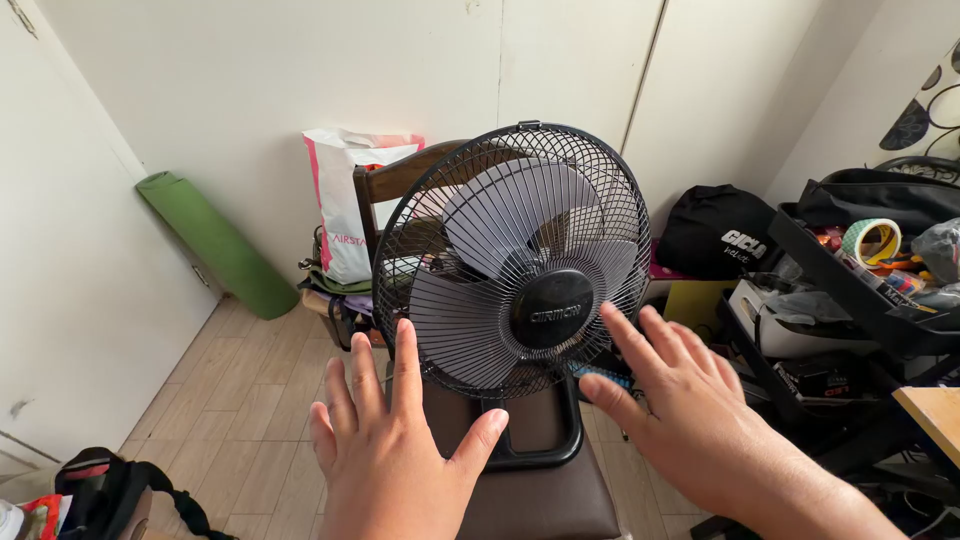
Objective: The person disassembles a table fan by removing the front grille, fan blades, and rear grille. They then use a screwdriver to loosen screws on the fan motor housing. The removed parts are placed on a nearby workbench.
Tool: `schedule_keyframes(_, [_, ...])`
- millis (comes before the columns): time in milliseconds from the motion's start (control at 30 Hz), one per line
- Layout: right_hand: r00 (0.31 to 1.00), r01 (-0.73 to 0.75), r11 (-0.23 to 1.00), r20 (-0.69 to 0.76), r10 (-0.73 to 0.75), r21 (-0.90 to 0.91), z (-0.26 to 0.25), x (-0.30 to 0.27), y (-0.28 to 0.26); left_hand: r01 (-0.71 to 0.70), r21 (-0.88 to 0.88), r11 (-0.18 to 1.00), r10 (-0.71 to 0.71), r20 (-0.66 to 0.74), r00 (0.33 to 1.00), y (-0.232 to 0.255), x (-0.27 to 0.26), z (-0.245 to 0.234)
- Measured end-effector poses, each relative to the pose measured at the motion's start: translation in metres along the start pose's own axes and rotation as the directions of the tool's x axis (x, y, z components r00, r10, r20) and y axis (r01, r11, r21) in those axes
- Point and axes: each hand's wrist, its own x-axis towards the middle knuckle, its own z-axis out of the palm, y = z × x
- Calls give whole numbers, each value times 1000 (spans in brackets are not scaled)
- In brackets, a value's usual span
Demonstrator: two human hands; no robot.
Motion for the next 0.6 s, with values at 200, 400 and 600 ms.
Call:
schedule_keyframes(200, [990,100,995,98,-99,-14,17,3,13,21,33,999,-23,49,999,0,2,-5])
schedule_keyframes(400, [990,87,996,112,-85,-13,17,-1,10,15,16,1000,-16,22,1000,-4,1,-2])
schedule_keyframes(600, [982,41,994,188,-21,-103,9,-4,1,43,19,999,-44,38,998,-9,0,-1])
